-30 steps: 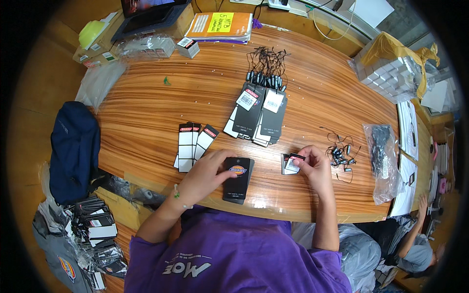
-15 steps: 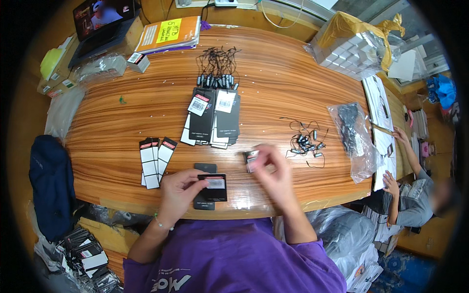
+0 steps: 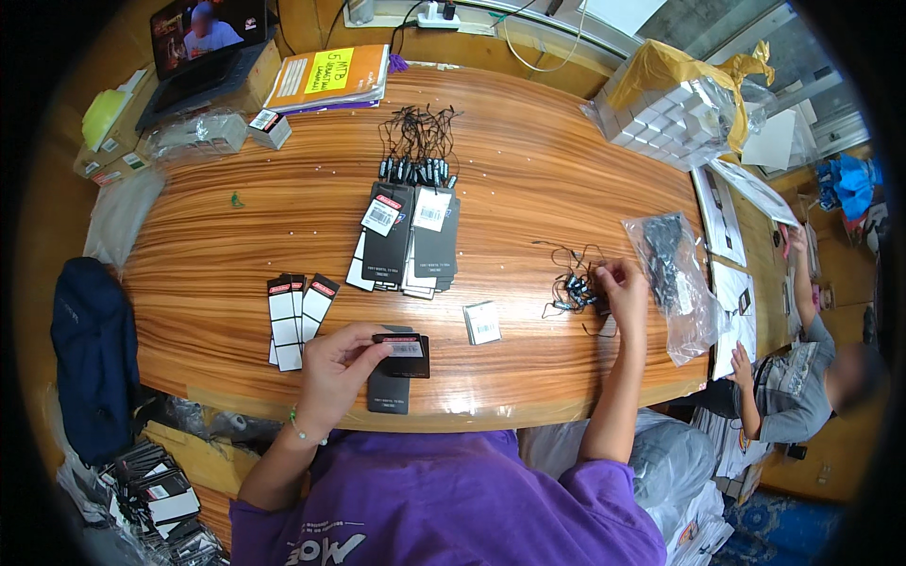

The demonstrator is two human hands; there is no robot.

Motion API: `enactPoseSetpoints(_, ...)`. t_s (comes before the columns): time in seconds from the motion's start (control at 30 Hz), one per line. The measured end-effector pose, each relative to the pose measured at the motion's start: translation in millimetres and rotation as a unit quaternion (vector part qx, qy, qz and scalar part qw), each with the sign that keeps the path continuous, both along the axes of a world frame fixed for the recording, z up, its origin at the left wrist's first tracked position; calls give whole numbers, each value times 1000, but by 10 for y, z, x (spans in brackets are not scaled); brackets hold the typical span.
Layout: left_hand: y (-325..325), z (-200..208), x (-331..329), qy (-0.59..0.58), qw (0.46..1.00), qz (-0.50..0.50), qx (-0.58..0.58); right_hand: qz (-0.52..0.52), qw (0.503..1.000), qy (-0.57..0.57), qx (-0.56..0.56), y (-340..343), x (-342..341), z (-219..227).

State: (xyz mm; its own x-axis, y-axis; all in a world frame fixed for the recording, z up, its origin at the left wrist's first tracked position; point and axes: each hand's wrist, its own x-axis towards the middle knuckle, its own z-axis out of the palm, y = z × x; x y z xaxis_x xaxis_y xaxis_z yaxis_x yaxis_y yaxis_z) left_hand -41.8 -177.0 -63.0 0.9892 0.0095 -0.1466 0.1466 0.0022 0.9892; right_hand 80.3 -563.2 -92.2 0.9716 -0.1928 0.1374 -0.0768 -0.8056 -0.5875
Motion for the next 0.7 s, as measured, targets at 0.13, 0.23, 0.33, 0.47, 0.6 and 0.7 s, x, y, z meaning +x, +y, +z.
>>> enactPoseSetpoints(0.13, 8, 78, 26, -31, 999, -32, 11, 56, 944, -22, 325, 174, -71, 458)
enactPoseSetpoints(0.23, -37, 202, 123, -87, 990, -101, 49, 154, 943, 10, 296, 603, -202, 920)
enactPoseSetpoints(0.33, -173, 440, 245, -190, 968, -143, 80, 345, 923, 60, 160, 1085, -259, 1245)
enactPoseSetpoints(0.47, -281, 540, 290, -210, 963, -151, 77, 485, 859, 91, 133, 1655, -301, 1329)
enactPoseSetpoints(0.6, -163, 598, 238, -150, 976, -130, 90, 492, 798, 173, 301, 1846, -145, 1392)
enactPoseSetpoints(0.7, -37, 578, 209, -82, 992, -97, 24, 492, 659, 220, 524, 1832, -25, 1247)
